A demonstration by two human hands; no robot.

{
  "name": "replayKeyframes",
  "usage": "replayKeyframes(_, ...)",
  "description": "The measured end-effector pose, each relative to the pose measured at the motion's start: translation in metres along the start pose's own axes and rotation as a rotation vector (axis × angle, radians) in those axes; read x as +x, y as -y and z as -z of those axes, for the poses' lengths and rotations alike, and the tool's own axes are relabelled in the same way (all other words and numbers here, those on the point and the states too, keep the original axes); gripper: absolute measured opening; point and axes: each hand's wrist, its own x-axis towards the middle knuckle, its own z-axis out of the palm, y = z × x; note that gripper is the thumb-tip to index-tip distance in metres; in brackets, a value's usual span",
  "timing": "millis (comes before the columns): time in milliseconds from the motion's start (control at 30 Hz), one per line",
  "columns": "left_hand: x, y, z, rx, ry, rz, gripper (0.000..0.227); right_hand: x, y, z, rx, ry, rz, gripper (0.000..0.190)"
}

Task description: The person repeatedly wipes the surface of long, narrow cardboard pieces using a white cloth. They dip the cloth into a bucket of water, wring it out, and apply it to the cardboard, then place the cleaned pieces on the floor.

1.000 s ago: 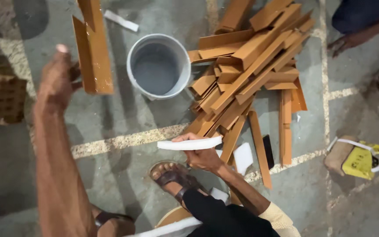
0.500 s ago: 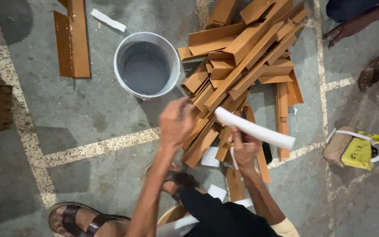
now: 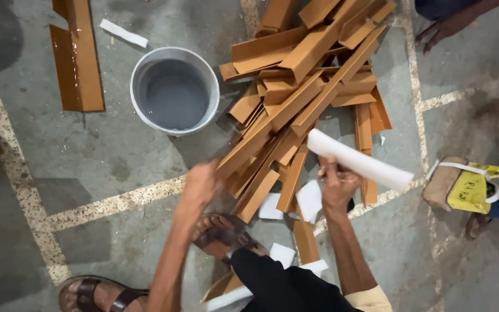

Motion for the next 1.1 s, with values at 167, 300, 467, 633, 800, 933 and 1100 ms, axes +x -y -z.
replayKeyframes(167,-0.056,0.026,0.048,0.320,0.233,0.300,0.024,0.050,0.000,0.001,0.478,0.063,-0.074,0.029)
replayKeyframes(300,-0.052,0.014,0.051,0.317,0.281,0.331,0.023,0.110,-0.007,-0.028,0.627,0.174,-0.099,0.041)
replayKeyframes(467,-0.056,0.000,0.043,0.245,0.088,0.241,0.020,0.164,-0.009,-0.064,0.284,0.231,0.058,0.036)
replayKeyframes(633,-0.067,0.012,0.039,0.147,0.114,0.244,0.025,0.177,0.000,-0.078,-0.213,0.138,0.096,0.030)
replayKeyframes(800,-0.079,0.023,0.047,0.127,0.006,0.211,0.035,0.169,0.017,-0.074,-0.077,0.268,0.053,0.027)
replayKeyframes(933,-0.089,0.033,0.049,0.097,-0.049,0.221,0.029,0.166,0.015,-0.066,-0.056,0.293,-0.064,0.027)
replayKeyframes(1100,-0.100,0.050,0.039,0.089,-0.032,0.221,0.029,0.164,-0.001,-0.062,0.243,0.430,-0.077,0.025)
